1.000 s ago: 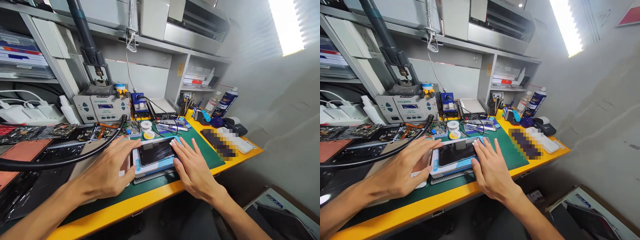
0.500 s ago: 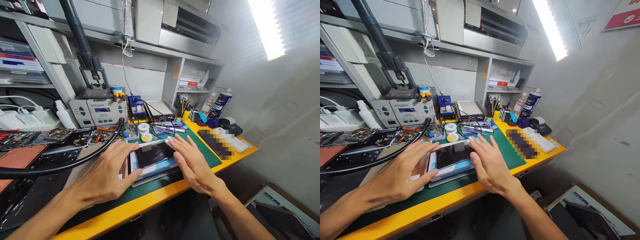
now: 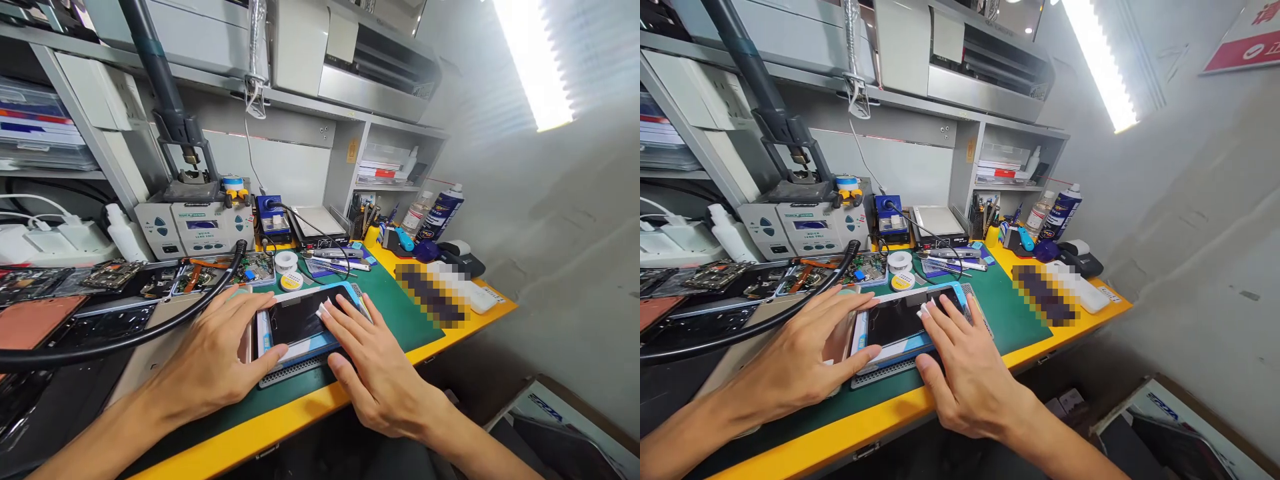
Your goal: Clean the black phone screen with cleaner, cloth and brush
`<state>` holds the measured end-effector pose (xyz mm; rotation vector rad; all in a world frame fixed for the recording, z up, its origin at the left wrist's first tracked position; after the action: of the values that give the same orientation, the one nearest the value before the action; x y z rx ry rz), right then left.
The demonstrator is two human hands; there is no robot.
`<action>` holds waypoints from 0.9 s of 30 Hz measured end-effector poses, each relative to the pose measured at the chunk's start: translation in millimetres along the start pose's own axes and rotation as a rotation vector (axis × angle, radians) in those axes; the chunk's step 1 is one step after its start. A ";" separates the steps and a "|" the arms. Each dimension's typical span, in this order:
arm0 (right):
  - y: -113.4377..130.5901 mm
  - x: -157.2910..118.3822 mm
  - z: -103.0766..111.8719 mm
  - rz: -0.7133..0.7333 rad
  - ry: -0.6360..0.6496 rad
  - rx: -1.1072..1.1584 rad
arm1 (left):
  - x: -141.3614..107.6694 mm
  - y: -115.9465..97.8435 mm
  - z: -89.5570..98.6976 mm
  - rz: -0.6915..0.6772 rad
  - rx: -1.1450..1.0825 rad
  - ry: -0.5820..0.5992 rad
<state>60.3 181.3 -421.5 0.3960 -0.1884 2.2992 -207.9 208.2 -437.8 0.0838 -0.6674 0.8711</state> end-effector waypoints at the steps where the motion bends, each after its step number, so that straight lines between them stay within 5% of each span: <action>1: -1.5 -1.3 0.6 0.003 0.004 0.003 | -0.4 0.3 -0.6 0.004 -0.003 -0.003; 12: -53.1 19.3 -7.9 -0.118 -0.015 0.003 | -2.0 -1.2 -2.0 0.106 -0.062 -0.002; 22: -38.7 -23.4 1.1 0.025 -0.020 0.005 | -5.0 -0.6 -5.2 0.140 -0.062 -0.003; 27: -37.4 -19.9 5.1 0.028 0.021 -0.022 | -5.6 1.0 -5.1 0.126 -0.069 0.007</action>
<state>101.6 192.0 -422.9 0.3600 -0.2094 2.3262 -208.6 206.7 -445.3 -0.0232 -0.7014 0.9685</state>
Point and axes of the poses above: each hand's wrist, its own x-axis towards the middle knuckle, its own z-axis out of the back of the hand, y = z × x, the point moved 1 cm from there along x, towards the middle knuckle, and after that the axes turned 6 degrees about -x, right-handed, at the moved point
